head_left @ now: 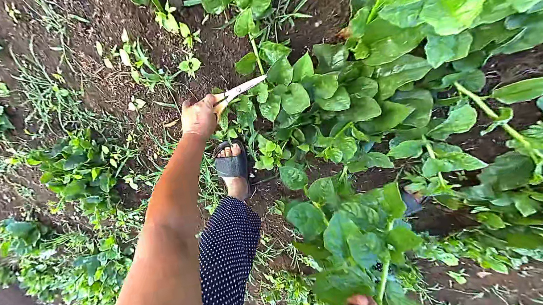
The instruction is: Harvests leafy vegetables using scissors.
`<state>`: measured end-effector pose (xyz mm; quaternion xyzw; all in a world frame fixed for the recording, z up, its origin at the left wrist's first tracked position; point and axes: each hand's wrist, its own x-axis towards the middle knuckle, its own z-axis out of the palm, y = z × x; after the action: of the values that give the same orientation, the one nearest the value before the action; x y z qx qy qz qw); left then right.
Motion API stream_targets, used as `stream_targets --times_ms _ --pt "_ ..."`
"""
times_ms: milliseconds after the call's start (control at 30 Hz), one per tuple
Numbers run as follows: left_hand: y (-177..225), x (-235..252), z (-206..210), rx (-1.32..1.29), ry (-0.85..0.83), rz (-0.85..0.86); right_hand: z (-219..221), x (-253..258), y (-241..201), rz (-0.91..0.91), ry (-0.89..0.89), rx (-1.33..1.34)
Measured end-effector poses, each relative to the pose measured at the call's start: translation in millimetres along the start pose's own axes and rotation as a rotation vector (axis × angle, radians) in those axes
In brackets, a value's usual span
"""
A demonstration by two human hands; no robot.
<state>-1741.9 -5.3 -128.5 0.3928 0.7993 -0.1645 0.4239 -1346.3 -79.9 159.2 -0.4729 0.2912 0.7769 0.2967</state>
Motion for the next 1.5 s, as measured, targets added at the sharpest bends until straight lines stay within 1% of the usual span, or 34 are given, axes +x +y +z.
stream_targets --times_ms 33,100,200,233,300,333,400,433,467,533,600,633,667,700,733,767,800,833,867,900,933,967,1000,1033,1133,1200,1300,1400,1500 --pt "-2 -11 -1 0.005 0.005 0.028 0 4 4 -0.012 0.026 0.013" --pt "-3 -44 -12 -0.069 0.01 0.074 0 18 10 -0.03 0.051 0.019" --pt "11 -122 -36 -0.254 0.002 0.102 8 49 22 -0.052 0.109 0.092" --pt "22 -150 -47 -0.331 -0.016 0.112 16 60 25 -0.059 0.153 0.106" --pt "49 -198 -63 -0.48 -0.056 0.151 31 82 29 -0.066 0.158 0.106" --pt "63 -218 -65 -0.536 -0.055 0.184 37 91 30 -0.074 0.146 0.102" --pt "95 -251 -61 -0.594 0.006 0.258 51 105 32 -0.11 0.166 0.097" --pt "110 -264 -55 -0.593 0.06 0.298 57 109 33 -0.125 0.187 0.098" --pt "124 -275 -47 -0.581 0.127 0.336 57 111 32 -0.112 0.149 0.111" --pt "146 -290 -29 -0.529 0.26 0.39 45 109 27 -0.02 -0.056 0.138" --pt "163 -302 -20 -0.478 0.318 0.415 31 101 21 0.039 -0.222 0.216" --pt "171 -310 -20 -0.461 0.33 0.423 29 93 17 0.044 -0.268 0.249" --pt "179 -317 -19 -0.442 0.337 0.44 30 84 11 0.043 -0.262 0.267" --pt "185 -323 -16 -0.424 0.34 0.465 41 72 5 0.024 -0.143 0.26" --pt "191 -328 -12 -0.402 0.343 0.492 64 62 -2 -0.017 0.085 0.249" --pt "195 -332 -5 -0.376 0.361 0.514 66 60 -8 -0.035 0.115 0.227" --pt "198 -334 -3 -0.369 0.373 0.523 49 63 -15 -0.01 -0.012 0.252" --pt "199 -334 -6 -0.374 0.363 0.511 26 67 -21 0.014 -0.161 0.3" --pt "200 -332 -16 -0.399 0.315 0.47 16 68 -27 0.004 -0.189 0.302" --pt "200 -324 -35 -0.435 0.192 0.394 15 65 -34 -0.025 -0.126 0.277" --pt "197 -309 -59 -0.462 -0.022 0.291 17 62 -40 -0.022 -0.106 0.281" --pt "193 -283 -80 -0.471 -0.267 0.182 15 59 -48 0.019 -0.126 0.305" --pt "190 -252 -90 -0.462 -0.462 0.108 10 56 -54 0.058 -0.136 0.328" --pt "187 -221 -90 -0.431 -0.595 0.068 6 52 -58 0.082 -0.132 0.34" --pt "196 -146 -87 -0.285 -0.804 -0.004 -4 47 -66 0.094 -0.145 0.348" --pt "215 -119 -93 -0.207 -0.853 -0.099 -7 46 -69 0.091 -0.149 0.36" --pt "246 -101 -99 -0.149 -0.848 -0.258 -11 45 -74 0.108 -0.134 0.377" --pt "265 -87 -91 -0.153 -0.848 -0.305 -17 43 -74 0.113 -0.124 0.377" --pt "286 -86 -89 -0.15 -0.803 -0.333 -17 40 -77 0.095 -0.076 0.359"
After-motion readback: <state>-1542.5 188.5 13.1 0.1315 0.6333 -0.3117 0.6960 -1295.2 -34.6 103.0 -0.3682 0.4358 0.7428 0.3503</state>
